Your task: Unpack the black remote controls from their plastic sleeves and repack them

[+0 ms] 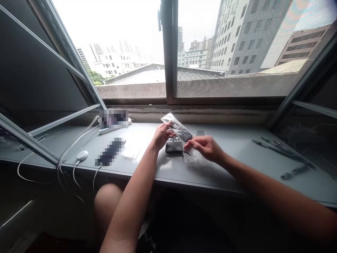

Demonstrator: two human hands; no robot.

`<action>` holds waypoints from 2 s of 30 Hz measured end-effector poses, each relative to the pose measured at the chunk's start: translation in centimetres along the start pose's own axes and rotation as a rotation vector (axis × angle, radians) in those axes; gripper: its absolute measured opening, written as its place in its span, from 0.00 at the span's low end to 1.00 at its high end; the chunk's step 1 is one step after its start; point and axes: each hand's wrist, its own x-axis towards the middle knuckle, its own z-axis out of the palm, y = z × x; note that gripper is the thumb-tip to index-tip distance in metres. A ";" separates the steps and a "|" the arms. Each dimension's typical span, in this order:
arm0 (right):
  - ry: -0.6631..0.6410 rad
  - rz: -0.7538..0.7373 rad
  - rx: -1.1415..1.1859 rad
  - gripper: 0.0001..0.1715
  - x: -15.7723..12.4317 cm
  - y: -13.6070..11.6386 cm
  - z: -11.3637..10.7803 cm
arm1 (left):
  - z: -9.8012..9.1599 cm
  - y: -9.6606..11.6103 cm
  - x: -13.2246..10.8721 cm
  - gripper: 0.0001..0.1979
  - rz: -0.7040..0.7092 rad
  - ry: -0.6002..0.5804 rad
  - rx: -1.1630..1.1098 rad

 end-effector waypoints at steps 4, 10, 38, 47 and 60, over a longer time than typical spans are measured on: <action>-0.062 0.049 0.066 0.25 0.1 0.7 0.1 | -0.5 -0.3 0.6 0.25 0.057 0.115 -0.035; -0.043 0.117 0.146 0.29 0.4 1.9 0.3 | -0.2 0.1 0.0 0.23 0.109 0.039 -0.028; -0.056 -0.069 0.077 0.23 -0.1 1.0 0.5 | -0.6 -0.1 0.6 0.16 -0.019 0.237 0.010; -0.003 -0.253 -0.122 0.17 -0.3 -0.1 0.5 | -0.4 -0.7 0.5 0.20 -0.020 0.188 0.135; 0.131 -0.130 -0.281 0.19 -0.5 0.1 0.0 | -0.5 -0.9 0.6 0.22 0.015 0.176 0.264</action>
